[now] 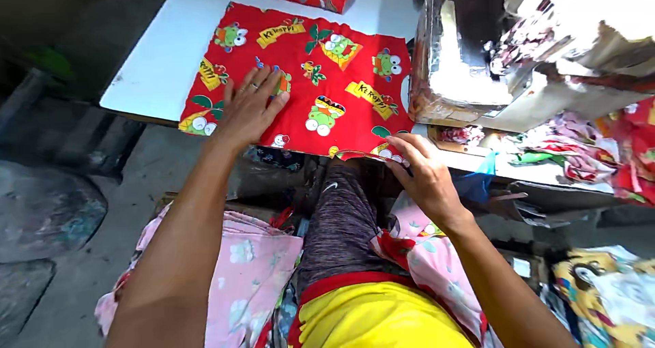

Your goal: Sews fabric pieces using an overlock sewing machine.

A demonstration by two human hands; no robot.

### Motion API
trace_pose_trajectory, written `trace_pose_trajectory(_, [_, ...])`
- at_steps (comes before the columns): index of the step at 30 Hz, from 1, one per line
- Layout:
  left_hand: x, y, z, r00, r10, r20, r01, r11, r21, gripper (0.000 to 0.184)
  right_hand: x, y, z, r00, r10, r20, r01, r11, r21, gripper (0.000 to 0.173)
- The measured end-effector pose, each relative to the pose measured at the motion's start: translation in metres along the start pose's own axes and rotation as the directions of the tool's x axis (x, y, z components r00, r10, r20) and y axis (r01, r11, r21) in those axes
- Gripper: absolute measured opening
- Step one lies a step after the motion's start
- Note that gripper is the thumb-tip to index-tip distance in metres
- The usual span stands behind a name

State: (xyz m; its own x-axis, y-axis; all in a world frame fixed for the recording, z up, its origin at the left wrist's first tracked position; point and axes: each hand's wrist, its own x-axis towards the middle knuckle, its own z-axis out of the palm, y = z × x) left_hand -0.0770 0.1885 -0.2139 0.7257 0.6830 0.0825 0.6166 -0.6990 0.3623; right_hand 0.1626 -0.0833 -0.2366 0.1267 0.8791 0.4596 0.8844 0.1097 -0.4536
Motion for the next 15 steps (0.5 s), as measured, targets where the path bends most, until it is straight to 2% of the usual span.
trace_pose_trajectory(3, [0.018,-0.030,0.003,0.996,-0.083,-0.037,0.087,0.988,0.127,0.074,0.015,-0.001,0.015,0.999,-0.045,-0.031,0.045,0.999,-0.001,0.021])
trace_pose_trajectory(8, [0.015,-0.040,-0.004,0.994,-0.109,-0.025,0.111,0.983,0.145,0.075,0.020,-0.006,0.014,0.999,-0.042,0.014,0.042,0.999,0.001,0.023])
trace_pose_trajectory(11, [0.010,-0.037,-0.005,0.994,-0.054,-0.100,0.056,0.998,0.023,0.061,0.021,-0.002,0.009,1.000,-0.020,0.012,0.020,0.997,0.069,0.018])
trace_pose_trajectory(13, [0.002,-0.013,-0.009,0.981,-0.018,-0.195,-0.006,0.993,-0.121,0.044,0.022,-0.001,0.005,1.000,0.009,0.001,-0.009,0.991,0.130,0.012])
trace_pose_trajectory(15, [-0.007,0.021,-0.013,0.969,0.035,-0.245,-0.092,0.970,-0.224,0.038,0.023,-0.001,0.000,1.000,0.026,-0.003,-0.025,0.981,0.193,0.010])
